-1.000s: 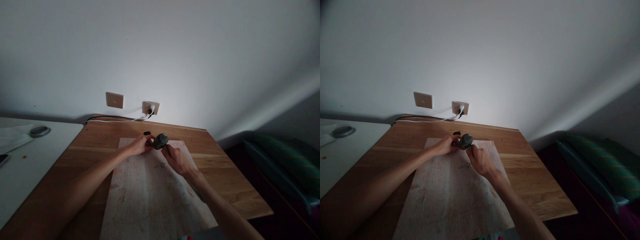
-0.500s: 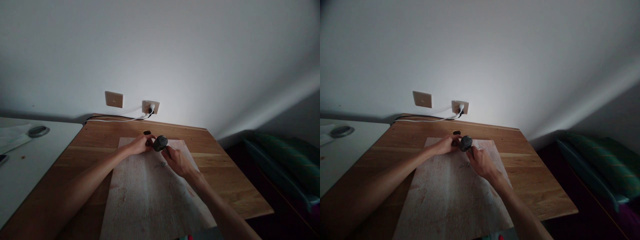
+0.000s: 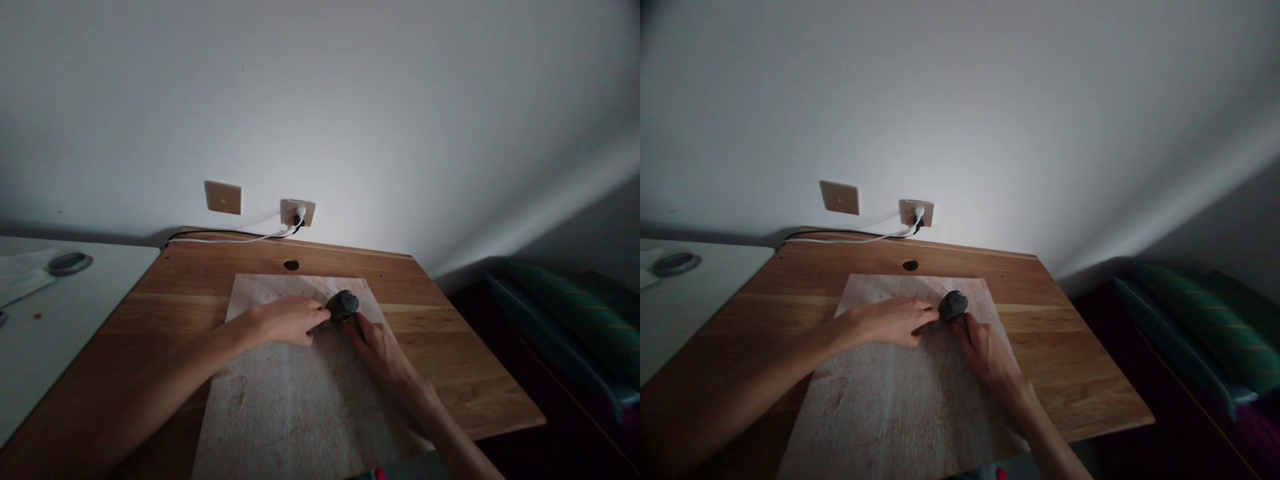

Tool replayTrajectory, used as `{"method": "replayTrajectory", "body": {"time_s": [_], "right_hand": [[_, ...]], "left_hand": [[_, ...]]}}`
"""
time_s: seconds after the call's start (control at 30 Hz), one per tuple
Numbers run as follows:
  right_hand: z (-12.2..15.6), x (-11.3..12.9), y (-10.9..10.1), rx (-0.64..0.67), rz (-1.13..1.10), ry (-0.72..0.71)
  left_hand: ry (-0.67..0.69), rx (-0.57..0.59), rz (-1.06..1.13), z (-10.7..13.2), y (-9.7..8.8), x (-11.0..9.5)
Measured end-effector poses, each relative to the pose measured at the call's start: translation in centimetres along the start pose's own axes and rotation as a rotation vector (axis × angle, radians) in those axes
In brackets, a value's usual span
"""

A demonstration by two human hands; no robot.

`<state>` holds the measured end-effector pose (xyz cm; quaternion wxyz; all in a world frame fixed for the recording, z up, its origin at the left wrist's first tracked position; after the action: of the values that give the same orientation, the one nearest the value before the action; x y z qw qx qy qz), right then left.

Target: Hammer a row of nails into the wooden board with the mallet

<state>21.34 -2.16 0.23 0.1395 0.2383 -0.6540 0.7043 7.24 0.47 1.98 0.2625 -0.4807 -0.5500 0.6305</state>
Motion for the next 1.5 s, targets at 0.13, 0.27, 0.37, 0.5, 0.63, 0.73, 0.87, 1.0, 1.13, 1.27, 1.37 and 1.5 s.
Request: {"method": "replayTrajectory", "body": {"time_s": [0.13, 0.27, 0.37, 0.5, 0.63, 0.73, 0.87, 1.0, 1.13, 1.27, 1.37, 1.5], "right_hand": [[0.2, 0.2, 0.0, -0.013, 0.001, 0.014], [0.2, 0.6, 0.0, -0.039, 0.063, -0.001], [0.3, 0.7, 0.0, -0.048, 0.096, -0.008], [0.3, 0.7, 0.0, -0.054, 0.099, -0.032], [0.4, 0.5, 0.2, -0.051, 0.107, -0.053], [0.4, 0.4, 0.3, -0.054, 0.117, -0.061], [0.4, 0.5, 0.3, -0.055, 0.131, -0.047], [0.4, 0.8, 0.2, -0.05, 0.13, -0.03], [0.4, 0.8, 0.3, -0.052, 0.133, -0.043], [0.5, 0.7, 0.2, -0.088, 0.14, -0.058], [0.6, 0.6, 0.2, -0.1, 0.135, -0.063], [0.6, 0.6, 0.3, -0.092, 0.149, -0.047]], "left_hand": [[0.065, -0.028, 0.079, 0.0, -0.4, 0.2], [0.048, -0.123, 0.162, 0.7, -3.1, 4.1], [-0.071, -0.322, 0.274, 2.2, -5.5, 8.8], [-0.201, -0.487, 0.411, 4.5, -4.5, 12.2], [-0.246, -0.614, 0.408, 5.7, -2.5, 12.0], [-0.211, -0.596, 0.406, 5.5, -1.7, 11.0], [-0.183, -0.571, 0.395, 5.2, -1.7, 10.6], [-0.185, -0.568, 0.36, 5.2, -1.7, 10.6], [-0.165, -0.587, 0.328, 5.3, -1.8, 10.2], [-0.156, -0.585, 0.311, 5.2, -1.8, 10.0], [-0.153, -0.586, 0.299, 5.2, -1.8, 10.0], [-0.134, -0.588, 0.305, 5.2, -2.0, 9.8]]}}
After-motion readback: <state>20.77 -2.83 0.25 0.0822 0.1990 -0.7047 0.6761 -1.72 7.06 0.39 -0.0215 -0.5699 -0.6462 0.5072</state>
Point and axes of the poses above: each hand's wrist, its own z-axis away from the middle knuckle, its own y-axis out of the palm, x = y × z, the point moved 9 cm from there along -z, towards the middle knuckle, and after that the axes turned 4 degrees about y, right-handed, at the moved point
